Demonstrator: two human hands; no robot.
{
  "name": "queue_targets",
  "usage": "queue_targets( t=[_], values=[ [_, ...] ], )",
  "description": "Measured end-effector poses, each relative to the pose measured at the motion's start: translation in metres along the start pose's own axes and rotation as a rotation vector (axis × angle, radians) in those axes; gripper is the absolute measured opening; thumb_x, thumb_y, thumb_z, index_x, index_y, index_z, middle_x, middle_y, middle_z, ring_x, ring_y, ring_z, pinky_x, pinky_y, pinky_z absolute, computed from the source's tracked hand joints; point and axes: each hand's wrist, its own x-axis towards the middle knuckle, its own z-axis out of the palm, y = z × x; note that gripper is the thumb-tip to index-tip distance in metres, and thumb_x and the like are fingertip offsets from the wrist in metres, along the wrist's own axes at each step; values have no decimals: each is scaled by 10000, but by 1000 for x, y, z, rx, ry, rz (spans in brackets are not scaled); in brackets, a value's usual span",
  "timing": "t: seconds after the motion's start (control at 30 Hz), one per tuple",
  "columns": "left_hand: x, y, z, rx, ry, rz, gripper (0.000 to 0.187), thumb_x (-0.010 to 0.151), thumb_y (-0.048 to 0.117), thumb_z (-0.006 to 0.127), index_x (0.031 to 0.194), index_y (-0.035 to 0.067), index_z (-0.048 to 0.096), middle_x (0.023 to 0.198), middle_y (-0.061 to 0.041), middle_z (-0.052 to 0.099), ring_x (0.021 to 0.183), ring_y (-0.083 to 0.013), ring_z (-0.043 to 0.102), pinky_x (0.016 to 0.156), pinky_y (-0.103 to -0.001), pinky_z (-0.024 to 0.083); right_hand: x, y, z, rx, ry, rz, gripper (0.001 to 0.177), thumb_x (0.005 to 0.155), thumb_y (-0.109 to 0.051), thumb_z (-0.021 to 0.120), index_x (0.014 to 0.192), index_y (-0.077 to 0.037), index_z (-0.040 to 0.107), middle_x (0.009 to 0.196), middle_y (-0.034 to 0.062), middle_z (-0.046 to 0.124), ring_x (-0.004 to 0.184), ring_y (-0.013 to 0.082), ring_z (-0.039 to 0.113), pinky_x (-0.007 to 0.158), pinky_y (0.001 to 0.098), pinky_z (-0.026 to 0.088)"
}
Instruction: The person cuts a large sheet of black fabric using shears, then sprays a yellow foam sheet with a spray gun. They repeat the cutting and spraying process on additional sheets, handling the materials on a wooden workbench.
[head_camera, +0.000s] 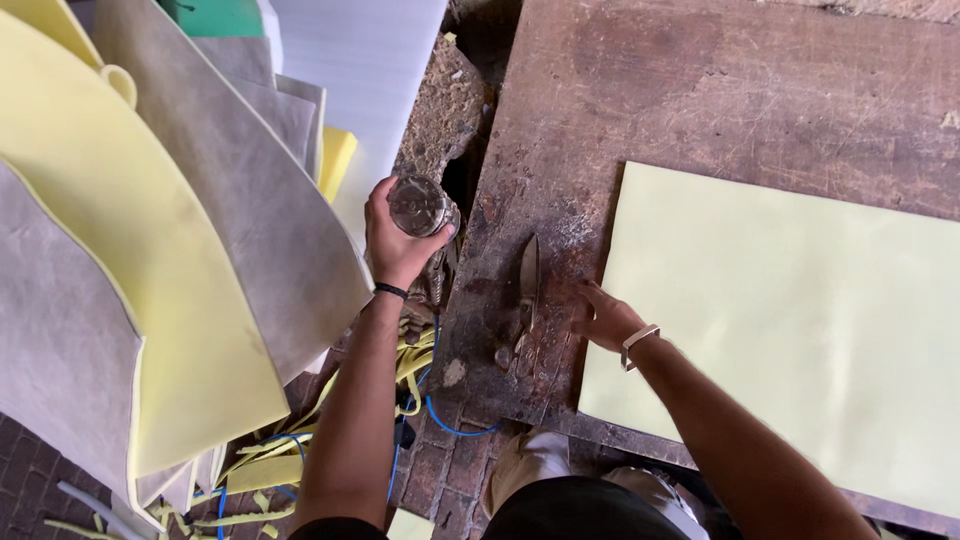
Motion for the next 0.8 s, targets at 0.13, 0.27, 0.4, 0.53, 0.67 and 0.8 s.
queue_targets(
  t=[0.13,0.27,0.4,0.53,0.67,0.8],
  values=[
    [12,72,-74,37,-12,-87,1001,600,367,971,1414,104,452,1327,-154,592,1193,-292,631,1052,-459,504,-30,-56,28,-66,159,-374,984,859,-440,770,1579,-96,194,1643,142,291,1412,352,459,1129,475,424],
    [-1,151,-120,123,-73,-186,958,608,378,958,1400,117,485,1295,-141,619,1183,-299,634,1026,-470,497,-73,-137,84,430,161,-755,1242,729,-273,912,1564,6,36,1549,341,328,1439,416,376,1135,482,351],
    [-28,216,-113,115,-45,-254,1011,607,429,947,1445,143,461,1323,-160,605,1211,-317,641,1029,-484,526,-118,-156,103,797,292,-641,1118,782,-141,838,1555,7,44,1412,301,570,1260,324,624,1063,440,511],
    [-53,244,-56,-69,-38,4,1208,670,471,960,1549,46,247,1479,-264,450,1353,-376,515,1124,-516,455,-114,-105,74,879,550,-543,821,845,3,725,1528,-34,269,1300,234,649,1165,292,670,996,411,564],
    [-111,232,29,-106,-62,146,1144,738,383,916,1585,35,230,1584,-282,337,1471,-412,378,1175,-540,416,-84,-20,34,945,732,-627,607,906,72,605,1481,-45,451,1206,126,708,1090,217,674,918,326,557],
    [-232,203,107,-569,-1017,-639,1040,775,733,637,1574,132,349,1442,-167,589,1233,-273,624,1025,-473,536,-68,72,-30,1254,583,-514,565,919,12,674,1448,-64,489,1073,90,714,861,156,682,723,307,579]
  ],
)
